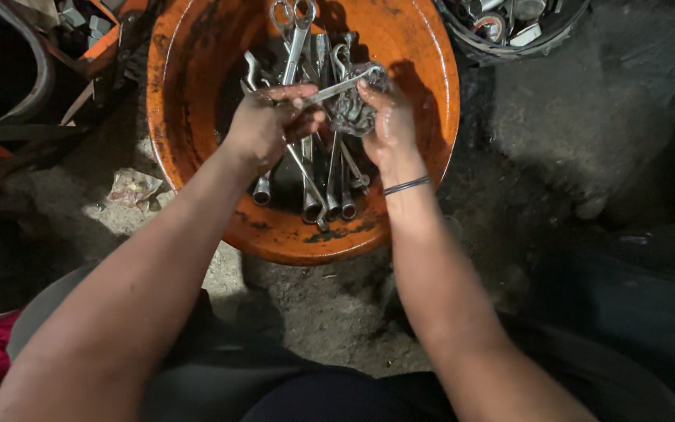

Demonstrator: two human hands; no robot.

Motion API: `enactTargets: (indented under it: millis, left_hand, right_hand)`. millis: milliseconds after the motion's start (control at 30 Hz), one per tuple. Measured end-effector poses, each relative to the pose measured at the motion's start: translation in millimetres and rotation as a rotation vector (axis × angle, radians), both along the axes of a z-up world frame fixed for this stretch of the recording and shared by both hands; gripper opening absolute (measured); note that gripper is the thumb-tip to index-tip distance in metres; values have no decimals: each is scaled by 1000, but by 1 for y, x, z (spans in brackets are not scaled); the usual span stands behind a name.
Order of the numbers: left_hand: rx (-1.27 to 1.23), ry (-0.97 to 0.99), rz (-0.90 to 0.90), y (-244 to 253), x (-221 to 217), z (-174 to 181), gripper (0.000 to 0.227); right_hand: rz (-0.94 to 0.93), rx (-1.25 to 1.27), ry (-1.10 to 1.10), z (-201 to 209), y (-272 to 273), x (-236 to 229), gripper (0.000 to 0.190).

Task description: The person washes various metal tools, including wrenches and pliers, in an orange basin filled with dark liquid. They repeatedly submerge, scrub, and rinse the tools by hand, handling them individually and in small groups.

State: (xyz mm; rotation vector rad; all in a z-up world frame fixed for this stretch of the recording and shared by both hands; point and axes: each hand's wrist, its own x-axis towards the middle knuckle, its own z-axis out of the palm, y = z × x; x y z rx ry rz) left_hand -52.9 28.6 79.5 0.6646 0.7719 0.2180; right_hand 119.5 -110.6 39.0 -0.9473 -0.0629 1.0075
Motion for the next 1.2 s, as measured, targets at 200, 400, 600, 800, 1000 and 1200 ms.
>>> enactTargets:
  millis: [200,400,600,800,1000,1200]
  left_hand:
    - [470,161,-399,-19,8,-4,27]
    - [1177,389,-703,-29,7,15,21]
    - [1208,603,-641,-49,12,23,36]
    - [619,259,-630,-50,15,-17,42]
    - [870,205,-560,-59,14,-59,47]
    - [876,290,-548,-58,13,-50,56]
  right_hand:
    - [-197,-131,-362,-2,11,12,22]
    - [-69,-337,-849,-32,-3,28,23]
    - [-206,-227,254,-4,16,12,18]
    - [-165,-108,-402,4,16,-10,26]
    - [-175,-570,-476,-11,25,-23,33]
    - [-307,-182,212,-24,34,5,19]
